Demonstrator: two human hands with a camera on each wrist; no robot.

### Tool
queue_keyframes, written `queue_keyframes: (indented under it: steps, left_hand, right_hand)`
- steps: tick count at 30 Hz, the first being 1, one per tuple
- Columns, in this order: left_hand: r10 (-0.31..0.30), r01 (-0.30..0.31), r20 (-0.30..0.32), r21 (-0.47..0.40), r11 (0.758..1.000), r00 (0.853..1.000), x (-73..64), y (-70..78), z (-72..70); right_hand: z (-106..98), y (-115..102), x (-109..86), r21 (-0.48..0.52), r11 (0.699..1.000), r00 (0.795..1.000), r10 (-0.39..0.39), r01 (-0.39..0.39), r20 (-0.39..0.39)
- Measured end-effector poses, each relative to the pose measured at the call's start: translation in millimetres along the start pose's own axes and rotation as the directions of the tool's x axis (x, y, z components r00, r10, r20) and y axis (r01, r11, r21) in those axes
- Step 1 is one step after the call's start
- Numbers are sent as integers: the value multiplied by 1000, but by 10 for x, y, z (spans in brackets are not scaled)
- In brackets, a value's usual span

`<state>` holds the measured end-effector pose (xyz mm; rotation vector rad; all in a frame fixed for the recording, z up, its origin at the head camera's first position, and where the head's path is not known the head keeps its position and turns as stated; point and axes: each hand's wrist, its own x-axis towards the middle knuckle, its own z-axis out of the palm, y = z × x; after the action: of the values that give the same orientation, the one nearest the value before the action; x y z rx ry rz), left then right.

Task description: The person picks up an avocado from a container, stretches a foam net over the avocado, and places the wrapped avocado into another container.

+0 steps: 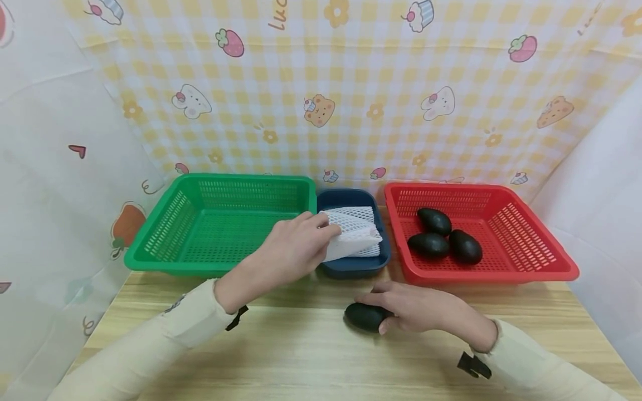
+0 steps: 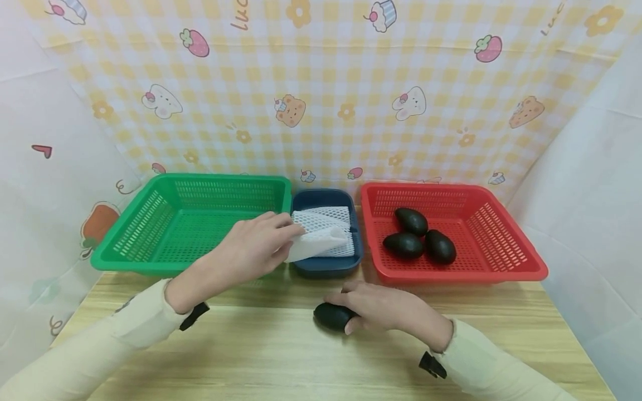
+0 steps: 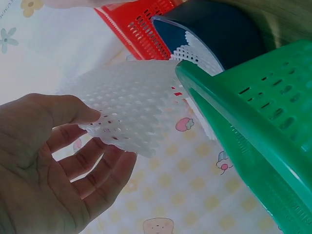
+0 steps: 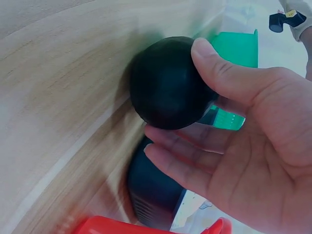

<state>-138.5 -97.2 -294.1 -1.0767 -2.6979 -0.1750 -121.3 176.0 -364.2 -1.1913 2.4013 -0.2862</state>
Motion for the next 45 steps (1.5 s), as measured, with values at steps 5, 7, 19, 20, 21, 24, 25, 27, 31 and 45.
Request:
queue_keyframes:
  steps: [5,7,19,20,21,24,25,27,31,45]
  left_hand:
    - [1,-1,-7,8,1000,1000,-11,2,-3]
    - [2,-2,-8,10,1000,1000,-17,1,-2]
    - [18,-18,-20,22,1000,1000,-36,-5,-1]
    - [17,-17,-17,22,1000,1000,-36,-3,-1]
    - [15,-15,-13,23,1000,1000,-36,-2,-1]
    - [15,-15,-11,22,1000,1000,-39,-1,-1]
    - [16,-16,-11,23,1000,1000,-41,-1,-2]
    - [20,-19,-13,23,1000,1000,-42,-3,2]
    - [25,-25,-14,20,999,1000,-46,-8,12]
    - [17,-18,-77,-4,1000,997,-51,-87,-4]
  right_hand:
    - [-1,-18,-30,-17,1000,1000,13,-13,3]
    - [1,-16,-38,-17,1000,1000,19,-19,2]
    - [-36,4,-73,-20,999,999,24,-25,-24]
    - [-39,4,-78,-18,1000,999,24,-25,-25]
    - [-42,4,-84,-17,1000,999,23,-24,-26]
    - [-53,2,-93,-14,1000,999,14,-14,-35]
    - [-56,2,-94,-14,1000,999,11,-12,-37]
    - [-62,2,-94,-12,1000,999,9,-10,-41]
    - [-76,2,-94,-2,1000,999,7,-7,-41]
    - [-334,73,-163,10,991,939,-126,136,-319]
